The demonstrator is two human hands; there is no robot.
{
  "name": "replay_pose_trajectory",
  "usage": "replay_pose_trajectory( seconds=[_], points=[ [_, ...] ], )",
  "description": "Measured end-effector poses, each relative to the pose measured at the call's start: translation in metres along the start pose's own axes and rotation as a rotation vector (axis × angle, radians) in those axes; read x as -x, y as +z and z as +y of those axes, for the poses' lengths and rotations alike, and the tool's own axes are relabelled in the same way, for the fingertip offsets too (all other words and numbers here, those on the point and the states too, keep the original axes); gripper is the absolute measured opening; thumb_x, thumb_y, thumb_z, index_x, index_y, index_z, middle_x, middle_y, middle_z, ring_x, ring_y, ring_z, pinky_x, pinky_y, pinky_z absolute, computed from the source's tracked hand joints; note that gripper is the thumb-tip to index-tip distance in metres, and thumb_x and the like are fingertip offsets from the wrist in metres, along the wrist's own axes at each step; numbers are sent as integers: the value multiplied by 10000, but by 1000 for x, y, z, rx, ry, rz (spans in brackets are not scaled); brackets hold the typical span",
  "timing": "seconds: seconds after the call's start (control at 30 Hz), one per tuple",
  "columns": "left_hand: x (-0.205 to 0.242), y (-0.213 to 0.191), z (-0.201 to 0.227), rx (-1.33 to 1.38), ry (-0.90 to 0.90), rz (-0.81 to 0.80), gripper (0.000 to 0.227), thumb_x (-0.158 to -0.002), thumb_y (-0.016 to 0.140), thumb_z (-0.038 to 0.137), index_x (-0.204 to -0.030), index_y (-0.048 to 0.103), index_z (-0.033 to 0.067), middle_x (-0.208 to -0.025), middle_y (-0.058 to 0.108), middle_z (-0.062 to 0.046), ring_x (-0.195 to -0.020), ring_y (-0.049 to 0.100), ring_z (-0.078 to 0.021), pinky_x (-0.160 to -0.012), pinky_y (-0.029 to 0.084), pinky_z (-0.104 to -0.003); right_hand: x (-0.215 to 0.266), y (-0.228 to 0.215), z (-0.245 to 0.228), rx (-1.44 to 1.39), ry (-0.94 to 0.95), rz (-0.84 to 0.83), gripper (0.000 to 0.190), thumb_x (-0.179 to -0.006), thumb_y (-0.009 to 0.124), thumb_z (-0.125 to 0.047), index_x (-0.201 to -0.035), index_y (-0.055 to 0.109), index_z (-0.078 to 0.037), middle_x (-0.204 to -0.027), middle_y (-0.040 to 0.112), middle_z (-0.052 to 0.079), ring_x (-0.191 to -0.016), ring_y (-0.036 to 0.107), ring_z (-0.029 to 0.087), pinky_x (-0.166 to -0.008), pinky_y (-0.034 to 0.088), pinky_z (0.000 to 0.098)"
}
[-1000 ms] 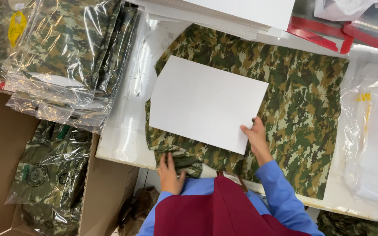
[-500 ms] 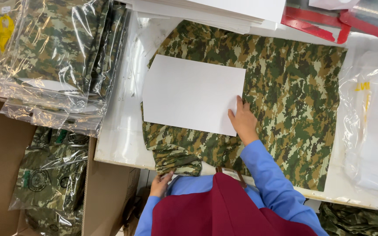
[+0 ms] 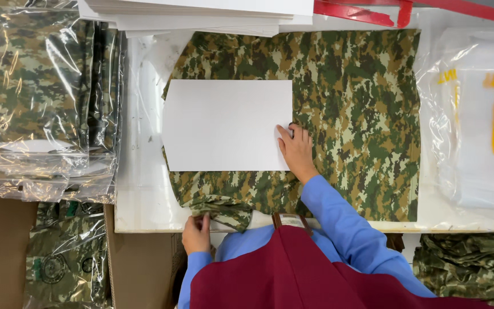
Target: The person folds camouflage garments using a cardboard insert and places them into plastic bags.
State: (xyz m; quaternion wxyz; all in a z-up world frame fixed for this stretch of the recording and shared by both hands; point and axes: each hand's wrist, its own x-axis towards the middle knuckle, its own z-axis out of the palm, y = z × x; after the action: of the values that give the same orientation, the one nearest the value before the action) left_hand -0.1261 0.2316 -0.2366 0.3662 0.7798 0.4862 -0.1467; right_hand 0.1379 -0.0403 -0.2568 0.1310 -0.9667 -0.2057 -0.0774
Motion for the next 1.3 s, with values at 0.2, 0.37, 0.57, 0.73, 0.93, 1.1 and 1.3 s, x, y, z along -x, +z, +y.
replay_pose_trajectory(
  seconds=[0.2, 0.37, 0.57, 0.73, 0.93, 1.1, 1.3],
  points=[
    [-26, -29, 75, 307, 265, -376, 316, -945, 671, 312, -708, 689, 105, -661, 654, -87, -730, 606, -217, -725, 471, -380, -6, -2, -1, 43, -4, 56, 328, -1090, 491, -330, -1395, 588, -253, -1170, 480, 75, -997, 508, 260, -743, 417, 380],
    [-53, -38, 220, 531, 558, -323, 265, -994, 685, 305, -796, 706, 131, -722, 726, -78, -739, 595, -144, -687, 429, -306, -15, -13, 4, -32, -20, 9, 345, -1031, 574, -336, -1361, 606, -242, -1141, 488, 67, -1013, 538, 283, -738, 485, 407],
    [-116, -9, 288, -771, 905, 112, 1121, -840, 862, 332, -1650, 150, 28, -1689, 188, -248, -1572, 160, -415, -1218, 331, -700, -3, -30, 23, -236, -74, -113, 301, -1093, 504, -219, -1363, 636, -205, -1170, 548, 97, -1048, 627, 286, -783, 561, 362],
    [-170, 18, 268, -611, 899, 228, 651, -765, 877, 406, -1187, 681, -48, -1603, 383, -262, -1473, 401, -458, -1082, 461, -680, 84, -54, 23, -153, -211, -126, 864, -853, 566, -446, -1618, 335, -118, -1662, 278, 221, -1543, 258, 400, -1171, 326, 517],
    [-194, 33, 253, -543, 985, 653, 598, -949, 770, 326, -1424, 557, 32, -1208, 765, -145, -1162, 717, -254, -1025, 548, -432, 121, -70, 154, 145, -26, -186, 256, -979, 525, -71, -1130, 706, -170, -945, 699, 44, -933, 708, 243, -804, 557, 367],
    [-189, 27, 248, -522, 1087, 805, 438, -957, 770, 252, -1298, 584, 50, -1258, 764, -44, -1030, 758, -155, -1010, 574, -300, 20, -125, 268, 156, 440, -508, 276, -776, 730, -241, -1030, 812, -173, -826, 777, 145, -882, 766, 391, -747, 595, 519],
    [-180, 21, 245, -536, 1066, 775, 334, -975, 731, 148, -1254, 571, 58, -1335, 732, -22, -1101, 735, -154, -1029, 579, -280, -46, -96, 249, 230, 403, 16, 319, -838, 626, -39, -1137, 650, -149, -916, 618, 96, -910, 652, 329, -783, 531, 461]
  ],
)
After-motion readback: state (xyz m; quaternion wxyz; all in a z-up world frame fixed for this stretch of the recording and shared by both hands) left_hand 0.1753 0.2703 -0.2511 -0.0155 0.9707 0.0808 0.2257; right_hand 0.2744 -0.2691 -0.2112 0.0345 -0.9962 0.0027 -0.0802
